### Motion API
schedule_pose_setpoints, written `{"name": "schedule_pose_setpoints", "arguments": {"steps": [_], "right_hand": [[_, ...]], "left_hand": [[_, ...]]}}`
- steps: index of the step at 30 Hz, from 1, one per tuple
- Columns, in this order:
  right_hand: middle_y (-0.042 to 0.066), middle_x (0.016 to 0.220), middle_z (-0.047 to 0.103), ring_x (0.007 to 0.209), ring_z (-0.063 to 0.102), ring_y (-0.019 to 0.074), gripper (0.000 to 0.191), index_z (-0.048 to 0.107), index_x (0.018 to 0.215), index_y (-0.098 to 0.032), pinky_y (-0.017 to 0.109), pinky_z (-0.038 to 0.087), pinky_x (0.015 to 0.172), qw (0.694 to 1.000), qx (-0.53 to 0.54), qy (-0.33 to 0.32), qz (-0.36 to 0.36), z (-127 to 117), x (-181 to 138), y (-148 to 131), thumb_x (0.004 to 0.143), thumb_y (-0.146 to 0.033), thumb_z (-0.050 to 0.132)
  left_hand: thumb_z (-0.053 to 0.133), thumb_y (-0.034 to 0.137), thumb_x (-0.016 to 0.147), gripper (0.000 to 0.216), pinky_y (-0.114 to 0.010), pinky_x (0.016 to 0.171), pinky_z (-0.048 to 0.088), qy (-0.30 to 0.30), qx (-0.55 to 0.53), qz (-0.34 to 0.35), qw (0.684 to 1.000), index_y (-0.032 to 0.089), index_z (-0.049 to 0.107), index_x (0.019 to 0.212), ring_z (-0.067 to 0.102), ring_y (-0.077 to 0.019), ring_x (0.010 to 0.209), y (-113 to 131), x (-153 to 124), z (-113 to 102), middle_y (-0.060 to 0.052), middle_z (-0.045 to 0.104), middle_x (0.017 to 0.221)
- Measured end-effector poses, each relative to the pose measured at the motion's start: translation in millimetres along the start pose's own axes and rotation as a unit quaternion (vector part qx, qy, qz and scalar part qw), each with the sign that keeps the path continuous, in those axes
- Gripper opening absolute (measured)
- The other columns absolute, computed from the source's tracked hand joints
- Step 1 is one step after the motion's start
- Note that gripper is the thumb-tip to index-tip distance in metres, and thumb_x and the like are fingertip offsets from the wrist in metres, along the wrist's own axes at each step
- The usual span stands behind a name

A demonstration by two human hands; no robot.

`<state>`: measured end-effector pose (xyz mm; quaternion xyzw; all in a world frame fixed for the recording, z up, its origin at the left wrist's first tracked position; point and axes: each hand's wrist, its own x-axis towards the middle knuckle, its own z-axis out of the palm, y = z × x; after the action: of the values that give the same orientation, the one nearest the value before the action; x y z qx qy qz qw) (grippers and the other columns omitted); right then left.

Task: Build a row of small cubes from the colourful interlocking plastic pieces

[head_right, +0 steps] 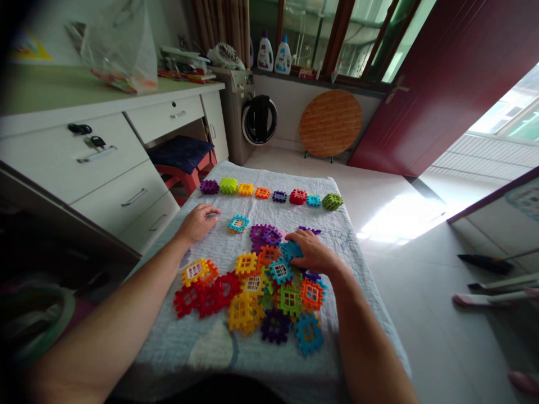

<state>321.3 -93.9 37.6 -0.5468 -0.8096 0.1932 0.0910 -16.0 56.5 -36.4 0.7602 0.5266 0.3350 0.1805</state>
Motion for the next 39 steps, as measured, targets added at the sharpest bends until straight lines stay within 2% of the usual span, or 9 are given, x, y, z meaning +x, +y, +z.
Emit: {"name": "schedule_pose_setpoints", "arguments": {"steps": [6, 9, 12, 15, 21, 39], "right_hand": [[0.011, 0.116, 0.058, 0.111, 0.051, 0.0273, 0.055, 0.055, 0.120, -0.019, 0.046, 0.042, 0.098, 1.000, 0.002, 0.017, 0.002, 0.0, 0.2, -2.5, 0.066, -0.015, 0.063], [0.010, 0.119, 0.057, 0.112, 0.052, 0.0245, 0.057, 0.051, 0.124, -0.020, 0.043, 0.042, 0.098, 0.998, 0.046, 0.031, -0.037, -7.7, -5.1, -10.2, 0.069, -0.016, 0.062], [0.008, 0.122, 0.056, 0.113, 0.052, 0.0226, 0.059, 0.049, 0.128, -0.022, 0.039, 0.043, 0.098, 0.994, 0.072, 0.000, -0.086, -13.2, -11.2, -23.7, 0.070, -0.017, 0.062], [0.009, 0.123, 0.056, 0.117, 0.050, 0.0241, 0.062, 0.048, 0.130, -0.021, 0.041, 0.041, 0.101, 0.992, 0.052, -0.039, -0.107, -10.8, -13.5, -35.5, 0.070, -0.018, 0.064], [0.010, 0.121, 0.057, 0.114, 0.049, 0.0247, 0.059, 0.050, 0.128, -0.020, 0.043, 0.039, 0.102, 0.992, 0.022, -0.072, -0.103, -1.1, -10.0, -42.5, 0.071, -0.020, 0.067], [0.006, 0.123, 0.056, 0.111, 0.048, 0.0240, 0.059, 0.050, 0.127, -0.025, 0.042, 0.037, 0.099, 0.991, 0.002, -0.092, -0.093, 2.1, -11.3, -44.5, 0.070, -0.013, 0.060]], "left_hand": [[0.053, 0.026, 0.074, 0.025, -0.034, 0.092, 0.049, 0.002, -0.003, 0.010, 1.000, 0.017, 0.068, 0.090, 0.060, -0.0209, 0.091, -1.0, 0.6, 0.2, -0.007, 0.059, 0.100], [0.053, 0.026, 0.074, 0.024, -0.034, 0.093, 0.049, 0.001, 0.002, 0.009, 1.000, 0.018, 0.068, 0.090, 0.061, -0.0212, 0.093, -0.9, 1.0, -0.2, -0.007, 0.060, 0.100], [0.053, 0.026, 0.073, 0.024, -0.035, 0.094, 0.049, -0.001, 0.006, 0.006, 1.000, 0.018, 0.068, 0.091, 0.060, -0.0217, 0.094, 0.0, 0.8, -0.6, -0.007, 0.060, 0.100], [0.053, 0.025, 0.073, 0.025, -0.035, 0.093, 0.049, -0.001, 0.000, 0.002, 1.000, 0.017, 0.069, 0.091, 0.061, -0.0214, 0.093, 1.2, 0.3, -0.9, -0.007, 0.060, 0.100], [0.053, 0.025, 0.073, 0.024, -0.035, 0.094, 0.049, -0.002, -0.001, 0.000, 1.000, 0.017, 0.069, 0.090, 0.061, -0.0210, 0.091, 2.3, -0.1, -1.3, -0.007, 0.059, 0.100], [0.053, 0.025, 0.073, 0.023, -0.035, 0.094, 0.049, -0.001, 0.001, 0.006, 1.000, 0.018, 0.068, 0.089, 0.060, -0.0217, 0.095, 1.8, -0.1, -1.5, -0.007, 0.059, 0.101]]}}
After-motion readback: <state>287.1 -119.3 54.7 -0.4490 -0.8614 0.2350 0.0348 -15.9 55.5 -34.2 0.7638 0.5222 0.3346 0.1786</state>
